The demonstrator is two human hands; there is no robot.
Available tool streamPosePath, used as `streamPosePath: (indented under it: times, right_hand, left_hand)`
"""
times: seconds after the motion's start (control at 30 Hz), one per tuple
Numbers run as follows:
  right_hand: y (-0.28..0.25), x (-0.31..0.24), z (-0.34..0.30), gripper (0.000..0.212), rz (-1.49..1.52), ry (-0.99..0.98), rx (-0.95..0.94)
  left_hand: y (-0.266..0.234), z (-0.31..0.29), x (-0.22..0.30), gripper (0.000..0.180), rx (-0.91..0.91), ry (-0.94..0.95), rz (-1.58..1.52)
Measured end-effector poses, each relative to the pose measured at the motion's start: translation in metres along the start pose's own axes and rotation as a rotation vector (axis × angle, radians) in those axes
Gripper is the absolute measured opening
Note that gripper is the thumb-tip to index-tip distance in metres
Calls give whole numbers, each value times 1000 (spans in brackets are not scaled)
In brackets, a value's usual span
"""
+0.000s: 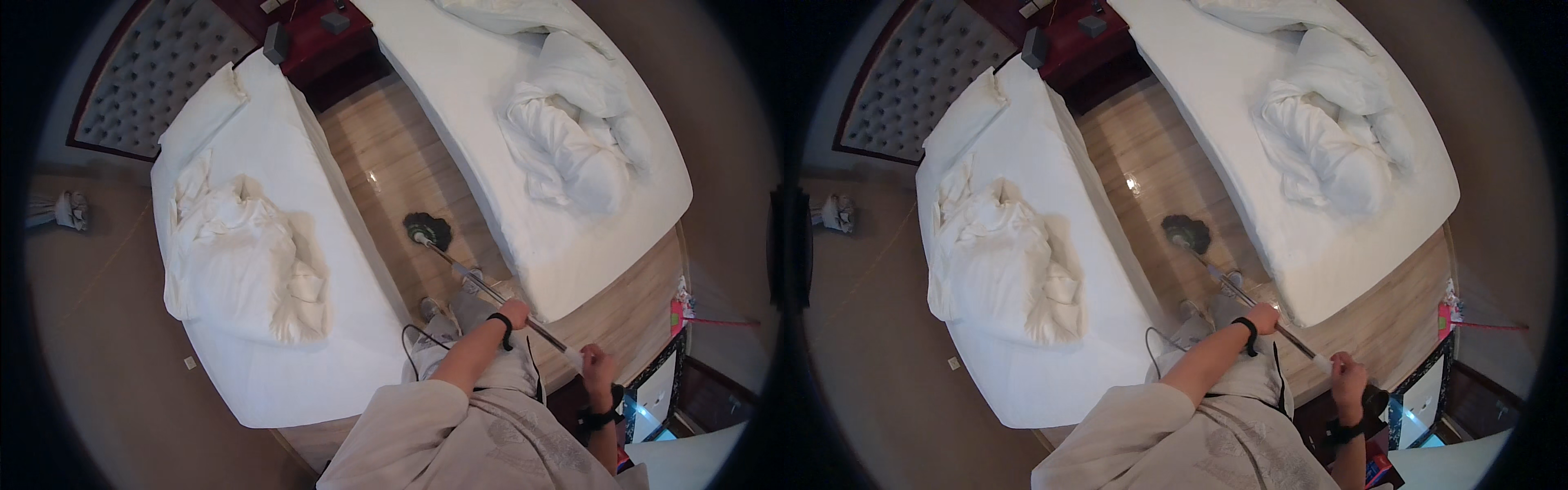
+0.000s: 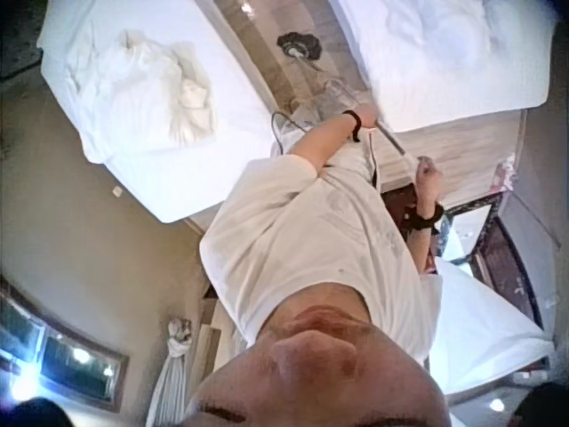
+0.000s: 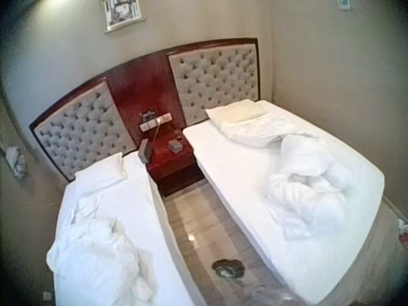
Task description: The person mops a wooden floor in a bedroom using a green electric spin mop. They move the mop back and forth across the floor, navigating around two beds with white linens and a dark wooden nightstand. The person adjusts their grip and position to clean different sections of the room.
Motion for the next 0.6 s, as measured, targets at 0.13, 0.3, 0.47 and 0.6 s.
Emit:
streamPosePath:
  times: [0.13, 0.3, 0.47, 0.6]
  right_hand:
    - [69, -26, -27, 15, -125, -141, -38]
    - [116, -131, -21, 18, -49, -304, -72]
    - [122, -201, -19, 18, -86, -553, 5]
    - [78, -216, -23, 18, 14, -655, 139]
  left_hand:
    - [20, -59, -57, 11, 234, -188, -69]
    - [-31, -139, -118, 10, 895, -368, -272]
    - [-55, -176, -144, 16, 1053, -530, -243]
    - [-56, -185, -109, 20, 1247, -626, -224]
Point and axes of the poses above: each hand's wrist, its own z-axis towards the middle knuckle, its own y-axis out of the palm, x = y × z, the point moved 6 cm from there along z, towards the middle knuckle, and after that the axes turned 9 degrees about z, right-handed, at the moved point
